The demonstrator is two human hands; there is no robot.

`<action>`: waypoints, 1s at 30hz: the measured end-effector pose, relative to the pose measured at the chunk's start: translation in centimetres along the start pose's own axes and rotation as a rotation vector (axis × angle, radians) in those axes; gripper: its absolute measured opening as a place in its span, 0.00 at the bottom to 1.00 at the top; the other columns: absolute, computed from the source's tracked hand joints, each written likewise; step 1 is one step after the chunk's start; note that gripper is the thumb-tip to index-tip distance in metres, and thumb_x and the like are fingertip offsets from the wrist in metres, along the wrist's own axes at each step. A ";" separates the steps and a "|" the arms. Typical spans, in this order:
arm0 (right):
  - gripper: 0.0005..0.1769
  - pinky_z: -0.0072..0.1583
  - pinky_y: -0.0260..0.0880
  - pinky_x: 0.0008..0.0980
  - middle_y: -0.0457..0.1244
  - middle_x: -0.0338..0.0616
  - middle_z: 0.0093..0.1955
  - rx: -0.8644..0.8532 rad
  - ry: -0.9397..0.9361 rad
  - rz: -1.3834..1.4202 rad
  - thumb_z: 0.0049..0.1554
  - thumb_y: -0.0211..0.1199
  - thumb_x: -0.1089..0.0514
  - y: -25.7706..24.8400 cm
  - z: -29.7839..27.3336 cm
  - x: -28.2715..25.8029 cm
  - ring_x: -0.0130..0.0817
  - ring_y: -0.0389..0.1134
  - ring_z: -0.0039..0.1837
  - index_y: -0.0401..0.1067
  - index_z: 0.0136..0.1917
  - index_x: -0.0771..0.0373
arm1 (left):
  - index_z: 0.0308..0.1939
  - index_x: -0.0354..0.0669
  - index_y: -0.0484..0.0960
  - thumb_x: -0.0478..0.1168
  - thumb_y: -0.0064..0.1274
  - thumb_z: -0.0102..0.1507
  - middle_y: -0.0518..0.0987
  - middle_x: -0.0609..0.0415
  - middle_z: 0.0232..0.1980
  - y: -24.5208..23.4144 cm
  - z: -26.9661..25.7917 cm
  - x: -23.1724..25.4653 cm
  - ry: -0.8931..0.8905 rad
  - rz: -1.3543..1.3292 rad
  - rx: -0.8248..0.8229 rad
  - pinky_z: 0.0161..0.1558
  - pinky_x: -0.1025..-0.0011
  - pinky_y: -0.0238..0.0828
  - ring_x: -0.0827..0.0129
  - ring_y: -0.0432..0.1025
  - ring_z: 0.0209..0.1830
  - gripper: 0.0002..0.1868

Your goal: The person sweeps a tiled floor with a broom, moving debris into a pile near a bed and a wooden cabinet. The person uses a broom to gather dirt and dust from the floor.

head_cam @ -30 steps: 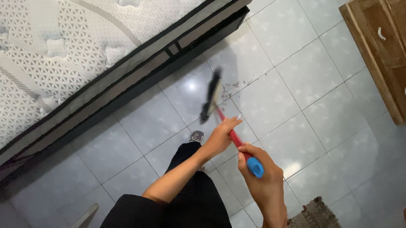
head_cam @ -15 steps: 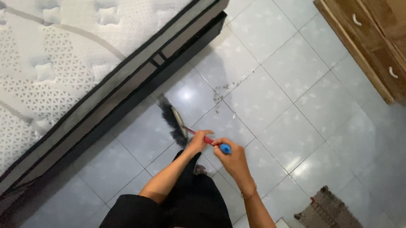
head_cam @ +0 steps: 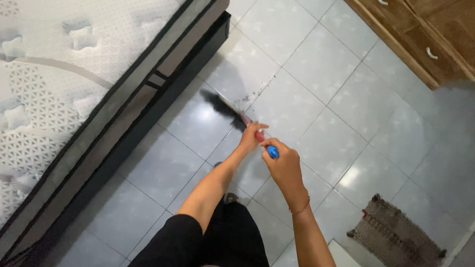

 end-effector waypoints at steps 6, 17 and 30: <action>0.07 0.60 0.70 0.46 0.72 0.53 0.50 0.048 -0.158 -0.013 0.58 0.62 0.64 -2.1 -0.1 -0.4 0.55 0.72 0.58 0.78 0.51 0.59 | 0.52 0.57 0.84 0.41 0.57 0.65 0.75 0.41 0.60 2.0 3.7 3.3 0.198 -0.218 0.191 0.72 0.46 0.55 0.44 0.64 0.71 0.12; 0.05 0.56 0.71 0.34 0.73 0.39 0.50 0.316 -0.032 -0.032 0.61 0.68 0.55 -15.2 -5.4 -2.1 0.40 0.75 0.50 0.75 0.51 0.50 | 0.39 0.41 0.81 0.33 0.61 0.54 0.78 0.33 0.51 2.0 -3.8 19.4 0.312 0.075 -0.264 0.51 0.48 0.75 0.36 0.76 0.51 0.10; 0.02 0.46 0.71 0.38 0.69 0.52 0.31 -0.027 0.264 0.052 0.60 0.60 0.52 -4.6 -4.0 4.2 0.51 0.73 0.38 0.72 0.48 0.47 | 0.47 0.53 0.83 0.36 0.57 0.58 0.83 0.46 0.47 9.2 -6.4 1.8 -0.036 0.087 -0.321 0.51 0.53 0.76 0.45 0.77 0.53 0.13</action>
Point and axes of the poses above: each hand's wrist, its own z-axis towards the middle knuckle, its own y-axis out of the palm, x = y × z, the point moved 8 cm from there along z, towards the middle knuckle
